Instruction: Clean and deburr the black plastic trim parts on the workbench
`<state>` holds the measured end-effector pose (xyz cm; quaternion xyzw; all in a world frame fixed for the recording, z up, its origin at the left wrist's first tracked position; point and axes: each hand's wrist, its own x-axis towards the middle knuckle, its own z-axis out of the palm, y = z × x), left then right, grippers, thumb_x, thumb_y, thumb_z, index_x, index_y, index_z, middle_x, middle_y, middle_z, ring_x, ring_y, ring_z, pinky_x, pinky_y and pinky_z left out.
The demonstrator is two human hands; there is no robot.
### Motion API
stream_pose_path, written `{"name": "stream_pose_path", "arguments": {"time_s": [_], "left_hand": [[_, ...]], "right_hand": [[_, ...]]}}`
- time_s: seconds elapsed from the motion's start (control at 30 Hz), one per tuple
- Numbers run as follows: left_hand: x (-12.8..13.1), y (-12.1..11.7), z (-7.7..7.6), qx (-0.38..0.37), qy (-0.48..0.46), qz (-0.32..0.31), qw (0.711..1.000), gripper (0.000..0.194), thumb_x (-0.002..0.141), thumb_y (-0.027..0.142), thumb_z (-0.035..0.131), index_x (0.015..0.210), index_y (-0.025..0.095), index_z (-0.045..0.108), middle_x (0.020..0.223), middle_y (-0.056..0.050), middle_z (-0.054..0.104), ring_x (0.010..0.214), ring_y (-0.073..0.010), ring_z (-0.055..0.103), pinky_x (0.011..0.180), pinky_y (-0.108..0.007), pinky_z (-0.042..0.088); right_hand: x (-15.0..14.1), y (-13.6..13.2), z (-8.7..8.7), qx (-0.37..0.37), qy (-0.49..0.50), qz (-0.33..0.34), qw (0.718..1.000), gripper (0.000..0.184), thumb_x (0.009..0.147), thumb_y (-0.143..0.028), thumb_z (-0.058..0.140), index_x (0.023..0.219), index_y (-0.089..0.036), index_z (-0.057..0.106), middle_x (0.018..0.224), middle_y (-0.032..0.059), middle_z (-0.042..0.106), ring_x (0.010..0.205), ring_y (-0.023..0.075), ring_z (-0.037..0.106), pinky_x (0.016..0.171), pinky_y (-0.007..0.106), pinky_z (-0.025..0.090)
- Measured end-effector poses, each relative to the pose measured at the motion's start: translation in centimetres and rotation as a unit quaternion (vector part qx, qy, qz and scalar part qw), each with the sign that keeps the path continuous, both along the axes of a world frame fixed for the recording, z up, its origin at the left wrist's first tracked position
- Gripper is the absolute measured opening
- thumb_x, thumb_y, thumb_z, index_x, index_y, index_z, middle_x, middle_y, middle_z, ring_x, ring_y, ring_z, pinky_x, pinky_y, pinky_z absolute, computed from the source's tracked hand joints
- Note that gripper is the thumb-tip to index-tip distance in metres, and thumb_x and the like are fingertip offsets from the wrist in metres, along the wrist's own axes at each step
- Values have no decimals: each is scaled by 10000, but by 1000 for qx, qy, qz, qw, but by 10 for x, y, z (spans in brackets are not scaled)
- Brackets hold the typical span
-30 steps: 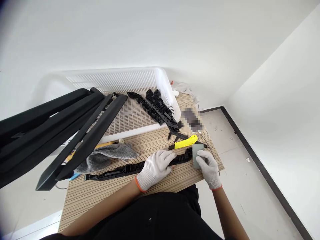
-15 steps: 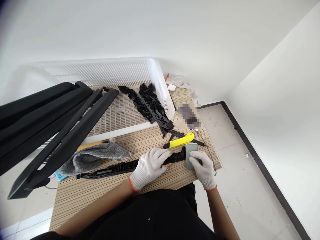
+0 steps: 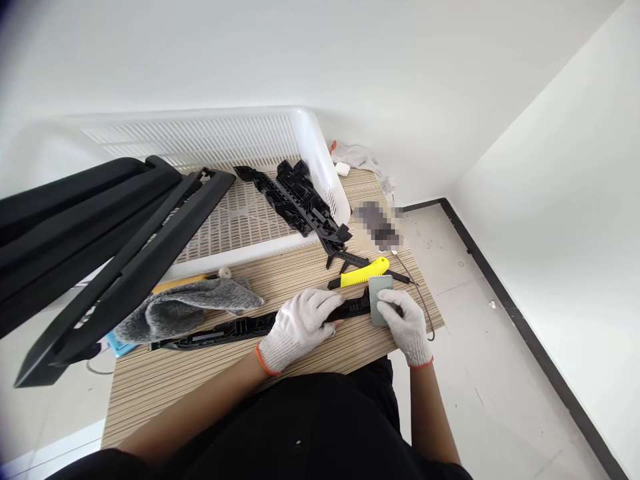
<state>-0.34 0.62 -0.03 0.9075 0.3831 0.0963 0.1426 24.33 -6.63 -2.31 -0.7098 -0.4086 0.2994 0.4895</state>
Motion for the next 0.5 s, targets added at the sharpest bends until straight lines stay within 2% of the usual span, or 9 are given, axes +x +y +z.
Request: {"name": "stream_pose_path", "arguments": {"time_s": [0.1,0.2,0.3,0.4,0.43,0.5], "left_hand": [[-1,0,0,-1,-2,-2,1000,316,899,293,684,1214,276,670,1192,-18,722,1060,-247,648,803,-383,548],[-2,1,-2,8,-13,-8,1000,316,904,303,682,1218,268,668,1185,-26,723,1061,-245,644,801,-371,539],[-2,1,-4,17,-20,-5,1000,308,901,321,691,1204,270,669,1172,-14,727,1030,-238,645,768,-367,529],[-1,0,-4,18,-12,-1,1000,303,900,332,696,1196,272,668,1176,-18,723,1027,-239,646,754,-372,523],[-1,0,-4,18,-9,0,1000,303,901,331,694,1196,270,667,1180,-22,721,1029,-241,646,756,-374,523],[-1,-1,-4,18,-5,3,1000,307,900,322,689,1201,268,665,1191,-25,718,1034,-245,646,767,-379,525]], "right_hand": [[-1,0,-1,15,1,-33,999,230,822,-424,757,973,-253,787,1067,70,774,1012,243,718,912,414,603],[-2,0,-1,-9,3,13,1000,238,797,-423,788,950,-241,795,1055,74,779,1010,248,720,928,418,600],[-1,1,-2,4,15,-39,999,272,805,-443,774,979,-235,793,1082,82,777,1000,249,722,884,414,612],[1,2,-2,-20,19,20,999,265,770,-435,812,943,-235,798,1045,80,782,996,257,723,905,424,607],[1,1,-2,-24,15,20,999,271,773,-437,812,954,-235,799,1055,82,781,1012,260,721,922,431,602],[2,1,-4,-2,4,-42,999,293,810,-449,778,1011,-236,791,1112,88,772,1055,264,713,941,443,594]]}}
